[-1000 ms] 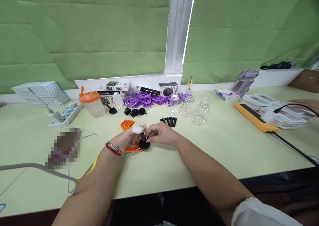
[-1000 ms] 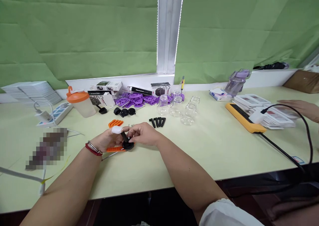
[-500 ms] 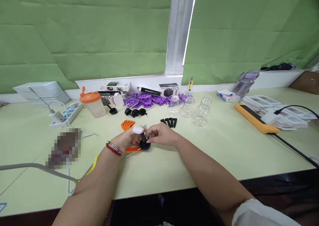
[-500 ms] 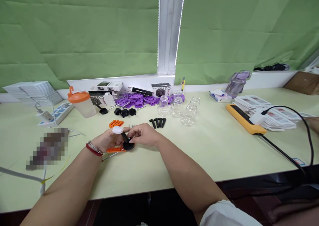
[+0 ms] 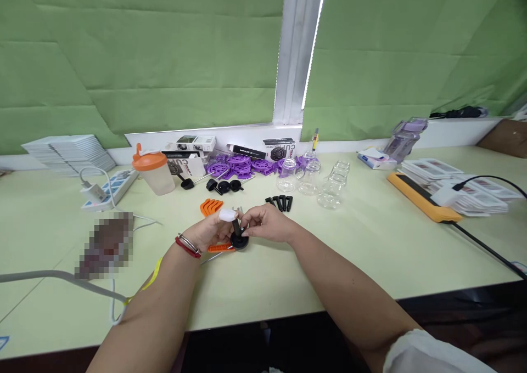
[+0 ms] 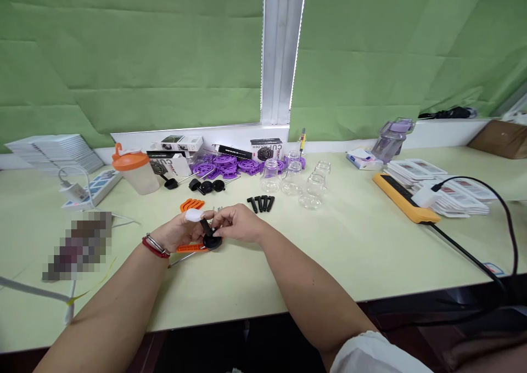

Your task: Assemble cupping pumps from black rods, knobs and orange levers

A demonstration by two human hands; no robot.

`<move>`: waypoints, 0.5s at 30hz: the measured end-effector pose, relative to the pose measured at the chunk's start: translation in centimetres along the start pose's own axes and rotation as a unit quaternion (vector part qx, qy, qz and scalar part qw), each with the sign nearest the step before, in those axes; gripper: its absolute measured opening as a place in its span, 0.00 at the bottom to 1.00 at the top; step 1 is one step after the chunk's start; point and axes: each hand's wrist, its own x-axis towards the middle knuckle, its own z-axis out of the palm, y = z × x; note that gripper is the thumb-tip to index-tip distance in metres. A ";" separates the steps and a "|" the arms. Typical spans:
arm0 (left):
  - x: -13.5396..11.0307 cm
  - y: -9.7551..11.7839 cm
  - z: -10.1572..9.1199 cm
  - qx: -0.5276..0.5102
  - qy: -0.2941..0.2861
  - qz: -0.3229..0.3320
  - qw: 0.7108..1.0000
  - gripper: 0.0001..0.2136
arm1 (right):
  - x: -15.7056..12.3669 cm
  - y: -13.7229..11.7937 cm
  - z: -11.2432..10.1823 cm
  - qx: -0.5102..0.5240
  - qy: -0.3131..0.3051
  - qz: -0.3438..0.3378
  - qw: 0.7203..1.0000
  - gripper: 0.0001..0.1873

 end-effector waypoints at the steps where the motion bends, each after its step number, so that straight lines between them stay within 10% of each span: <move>1: 0.0 0.0 0.0 -0.005 -0.004 -0.003 1.000 0.14 | 0.0 0.0 0.0 -0.001 0.001 0.000 1.000 0.08; 15: -0.3 0.5 0.4 0.015 -0.006 -0.023 1.000 0.12 | 0.0 -0.4 0.1 0.008 0.004 0.009 1.000 0.10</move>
